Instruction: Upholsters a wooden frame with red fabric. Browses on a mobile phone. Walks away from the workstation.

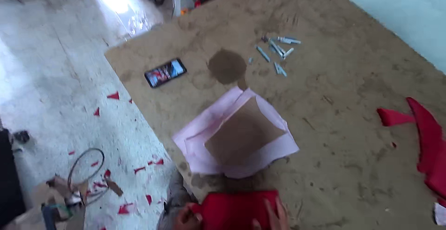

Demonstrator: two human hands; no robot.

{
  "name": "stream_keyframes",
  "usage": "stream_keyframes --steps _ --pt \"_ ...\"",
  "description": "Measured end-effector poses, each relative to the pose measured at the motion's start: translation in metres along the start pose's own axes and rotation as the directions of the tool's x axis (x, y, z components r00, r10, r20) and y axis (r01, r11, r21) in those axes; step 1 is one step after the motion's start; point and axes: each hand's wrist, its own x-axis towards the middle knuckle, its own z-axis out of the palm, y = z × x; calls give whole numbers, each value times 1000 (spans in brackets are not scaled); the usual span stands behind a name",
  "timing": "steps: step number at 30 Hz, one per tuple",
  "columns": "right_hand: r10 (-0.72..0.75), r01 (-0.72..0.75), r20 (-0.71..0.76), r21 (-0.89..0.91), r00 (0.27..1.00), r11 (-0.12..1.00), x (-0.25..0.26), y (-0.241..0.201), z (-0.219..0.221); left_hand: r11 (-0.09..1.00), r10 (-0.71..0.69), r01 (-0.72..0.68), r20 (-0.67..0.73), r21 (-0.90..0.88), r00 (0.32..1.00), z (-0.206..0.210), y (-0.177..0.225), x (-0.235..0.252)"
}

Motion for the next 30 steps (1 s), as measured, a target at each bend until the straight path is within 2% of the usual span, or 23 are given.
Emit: stream_keyframes --steps 2,4,8,12,16,23,25,27,30 --pt "-80 82 53 -32 995 996 1 -1 20 991 -58 45 -97 -126 994 -15 -17 -1" --pt "-144 149 106 -37 984 988 -4 -1 25 977 -69 32 -171 -210 983 -14 -34 -8" --pt "-263 273 171 -39 950 961 -11 -4 25 930 -19 -26 -120 -367 993 -3 -58 -14" --pt "-367 375 129 -43 921 926 -16 9 31 857 115 -230 -265 -461 957 -5 -73 1" --pt "-375 386 120 -81 919 919 -18 7 36 808 280 -390 -295 -441 914 -8 -89 20" --pt "-375 379 57 -135 925 915 -17 2 45 746 329 -390 -210 -540 921 7 -107 29" --pt "-367 368 24 -68 930 927 -17 2 41 742 345 -408 -219 -532 913 16 -99 16" --pt "-357 356 -6 94 934 930 -14 0 28 754 434 -474 -197 -455 879 32 -74 -6" --pt "-295 285 -14 310 955 907 -18 -10 -6 751 572 -583 -134 -310 809 83 -39 -42"
